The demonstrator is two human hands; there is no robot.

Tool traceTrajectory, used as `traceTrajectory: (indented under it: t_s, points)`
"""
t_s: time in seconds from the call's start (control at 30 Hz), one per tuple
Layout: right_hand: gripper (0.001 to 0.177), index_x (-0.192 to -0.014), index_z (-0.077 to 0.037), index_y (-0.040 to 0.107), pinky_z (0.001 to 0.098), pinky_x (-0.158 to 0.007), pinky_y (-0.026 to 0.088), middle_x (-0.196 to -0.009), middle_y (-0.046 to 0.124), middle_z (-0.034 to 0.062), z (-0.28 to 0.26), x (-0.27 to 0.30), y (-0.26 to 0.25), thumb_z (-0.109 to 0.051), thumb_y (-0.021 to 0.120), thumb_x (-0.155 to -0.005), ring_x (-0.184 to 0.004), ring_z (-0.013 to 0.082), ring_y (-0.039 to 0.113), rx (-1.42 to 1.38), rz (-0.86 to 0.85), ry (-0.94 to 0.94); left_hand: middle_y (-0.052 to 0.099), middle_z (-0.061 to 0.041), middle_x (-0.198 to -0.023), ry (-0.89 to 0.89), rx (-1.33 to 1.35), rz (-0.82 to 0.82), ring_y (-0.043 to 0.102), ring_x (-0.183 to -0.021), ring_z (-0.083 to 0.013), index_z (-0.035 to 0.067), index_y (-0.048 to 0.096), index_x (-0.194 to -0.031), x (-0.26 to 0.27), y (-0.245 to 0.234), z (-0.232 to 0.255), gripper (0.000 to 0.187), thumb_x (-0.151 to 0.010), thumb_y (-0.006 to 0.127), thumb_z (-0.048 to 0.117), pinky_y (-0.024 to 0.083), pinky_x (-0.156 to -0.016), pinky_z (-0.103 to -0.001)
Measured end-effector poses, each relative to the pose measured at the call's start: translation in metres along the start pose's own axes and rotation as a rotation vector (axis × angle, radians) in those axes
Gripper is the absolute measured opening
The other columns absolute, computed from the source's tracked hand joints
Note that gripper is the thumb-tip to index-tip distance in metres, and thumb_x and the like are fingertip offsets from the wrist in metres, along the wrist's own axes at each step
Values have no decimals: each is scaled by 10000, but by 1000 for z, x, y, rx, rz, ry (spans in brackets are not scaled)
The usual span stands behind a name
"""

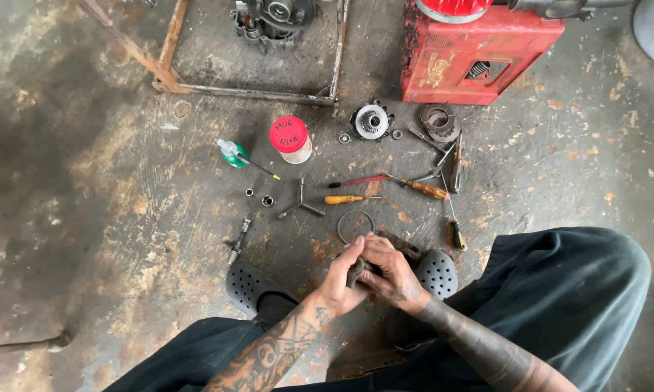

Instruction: The person sits on the floor and cleans various small mechanical parts, including cylindrical metal pieces and a ring, using a cloth. They wipe the items thoroughly and place them back on the floor among other tools and components.

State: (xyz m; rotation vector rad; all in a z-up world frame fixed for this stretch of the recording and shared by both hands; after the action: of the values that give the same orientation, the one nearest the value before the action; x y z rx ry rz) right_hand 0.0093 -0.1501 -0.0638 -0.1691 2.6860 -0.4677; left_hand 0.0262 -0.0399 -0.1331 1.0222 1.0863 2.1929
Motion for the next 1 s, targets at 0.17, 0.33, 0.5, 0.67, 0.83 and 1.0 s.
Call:
traceTrajectory:
  t_s: [0.17, 0.33, 0.5, 0.67, 0.83, 1.0]
  points:
    - [280, -1152, -68, 777, 487, -995, 491, -1128, 760, 107, 0, 1, 5, -217, 736, -919, -1081, 306, 704, -154, 47, 104, 316, -309, -1590, 6, 64, -31, 429, -1410, -479, 78, -4, -1630, 3, 2, 8, 958, -1047, 551, 597, 425, -1082, -669]
    - [204, -1055, -12, 760, 514, -1005, 470, -1029, 756, 133, 0, 1, 5, -180, 697, -958, -1021, 308, 705, -186, 54, 116, 359, -296, -1555, 4, 119, -104, 417, -1426, -474, 90, 65, -1636, 11, 17, 11, 930, -1045, 581, 590, 374, -1107, -683]
    - [179, -1021, -5, 753, 506, -1008, 460, -1020, 762, 129, 20, 12, 13, -159, 676, -970, -1027, 302, 704, -226, 60, 153, 403, -263, -1524, 19, 119, -125, 454, -1402, -425, 97, 157, -1615, 2, 3, 3, 901, -1022, 621, 592, 389, -1111, -660]
    - [173, -989, 2, 761, 453, -956, 481, -912, 721, 117, 26, 16, 12, -145, 672, -969, -963, 203, 625, -293, 54, 246, 546, -197, -1325, -29, 91, -74, 589, -1227, -335, 98, 346, -1519, -7, -14, -7, 789, -977, 632, 595, 491, -1048, -557]
    - [177, -1010, 7, 770, 427, -939, 472, -901, 692, 96, 40, 27, 19, -128, 658, -982, -965, 170, 570, -426, 88, 363, 582, -182, -1193, -55, 42, -105, 634, -1143, -297, 61, 323, -1502, -4, -12, -6, 809, -987, 630, 605, 504, -1000, -513]
    - [197, -1045, 28, 769, 381, -965, 467, -878, 716, 97, 56, 39, 23, -103, 633, -988, -935, 155, 583, -479, 101, 414, 623, -179, -1201, -74, -66, -85, 636, -1143, -283, 76, 463, -1455, 7, 3, 7, 737, -987, 603, 628, 484, -1021, -475]
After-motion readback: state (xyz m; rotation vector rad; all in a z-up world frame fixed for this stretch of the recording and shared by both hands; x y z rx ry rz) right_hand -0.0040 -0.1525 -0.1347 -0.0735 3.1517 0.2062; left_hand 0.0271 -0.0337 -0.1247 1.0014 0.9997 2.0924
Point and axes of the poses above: each hand's wrist, its own x-axis away from the middle knuckle, its own y-axis out of the palm, z = x × y, the point moved 3 cm from there along -x, towards the middle knuckle
